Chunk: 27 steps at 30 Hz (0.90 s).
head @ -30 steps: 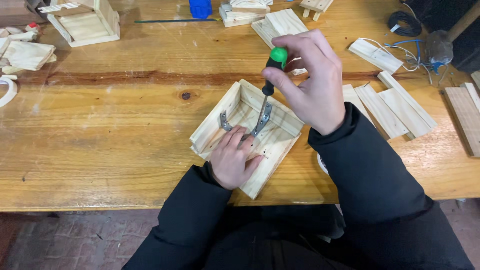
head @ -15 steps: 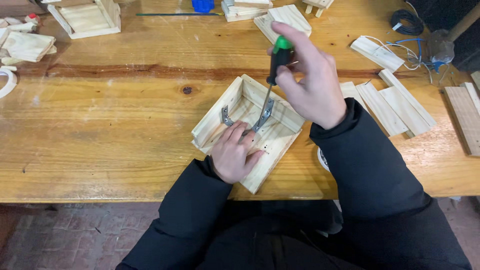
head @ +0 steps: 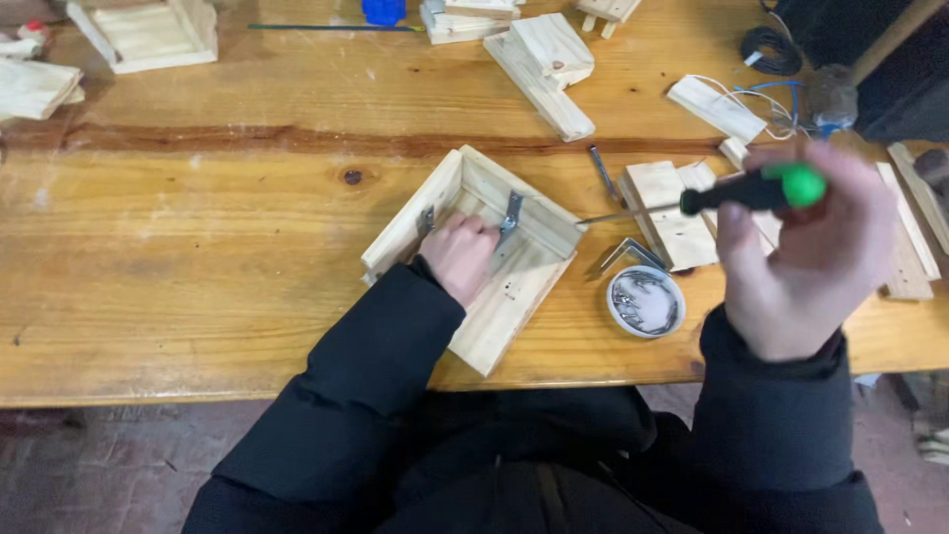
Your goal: The person assembles a small wooden box by attaching metal corner brackets to wooden panels using a screwdriver and screws. They position each bracket, insert screws, and tighten them to secure the panels together.
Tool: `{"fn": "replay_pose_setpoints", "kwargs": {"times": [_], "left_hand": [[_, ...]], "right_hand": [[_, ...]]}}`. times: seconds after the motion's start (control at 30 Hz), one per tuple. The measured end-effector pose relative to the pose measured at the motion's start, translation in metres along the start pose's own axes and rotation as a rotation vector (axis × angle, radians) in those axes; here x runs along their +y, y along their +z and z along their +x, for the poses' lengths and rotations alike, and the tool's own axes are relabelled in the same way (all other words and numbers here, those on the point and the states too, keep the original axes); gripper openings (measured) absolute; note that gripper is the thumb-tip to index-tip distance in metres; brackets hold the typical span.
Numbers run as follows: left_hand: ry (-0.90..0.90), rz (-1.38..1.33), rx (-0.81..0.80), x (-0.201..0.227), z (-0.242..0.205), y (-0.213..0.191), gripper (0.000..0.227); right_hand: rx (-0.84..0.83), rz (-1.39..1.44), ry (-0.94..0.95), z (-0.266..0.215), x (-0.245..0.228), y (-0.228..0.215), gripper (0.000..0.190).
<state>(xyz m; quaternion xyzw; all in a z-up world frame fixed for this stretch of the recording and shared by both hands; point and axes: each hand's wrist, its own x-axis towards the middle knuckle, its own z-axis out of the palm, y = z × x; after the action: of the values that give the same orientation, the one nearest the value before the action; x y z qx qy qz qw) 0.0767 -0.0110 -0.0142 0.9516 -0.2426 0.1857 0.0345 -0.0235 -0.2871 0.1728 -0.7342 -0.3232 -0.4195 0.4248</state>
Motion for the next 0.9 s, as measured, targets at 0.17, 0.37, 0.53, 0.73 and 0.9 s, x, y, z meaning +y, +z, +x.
{"fn": "replay_pose_setpoints", "kwargs": {"times": [0.17,0.37,0.53,0.73,0.9], "left_hand": [[0.045,-0.067,0.128,-0.006,-0.005,0.006,0.033],[0.036,-0.104,0.136,-0.006,-0.008,0.0,0.018],[-0.005,-0.087,0.181,0.0,-0.01,0.006,0.008],[-0.037,-0.011,0.284,0.003,-0.011,0.006,0.009],[-0.052,-0.031,0.273,0.002,-0.013,0.012,0.012]], "right_hand": [[0.212,-0.031,-0.025,-0.042,0.008,-0.005,0.043],[0.285,-0.069,-0.018,-0.069,0.023,0.002,0.045],[0.218,-0.044,0.014,-0.084,0.034,0.016,0.053],[0.162,-0.101,0.018,-0.088,0.038,0.025,0.042],[0.313,-0.106,-0.036,-0.08,0.033,0.011,0.044]]}}
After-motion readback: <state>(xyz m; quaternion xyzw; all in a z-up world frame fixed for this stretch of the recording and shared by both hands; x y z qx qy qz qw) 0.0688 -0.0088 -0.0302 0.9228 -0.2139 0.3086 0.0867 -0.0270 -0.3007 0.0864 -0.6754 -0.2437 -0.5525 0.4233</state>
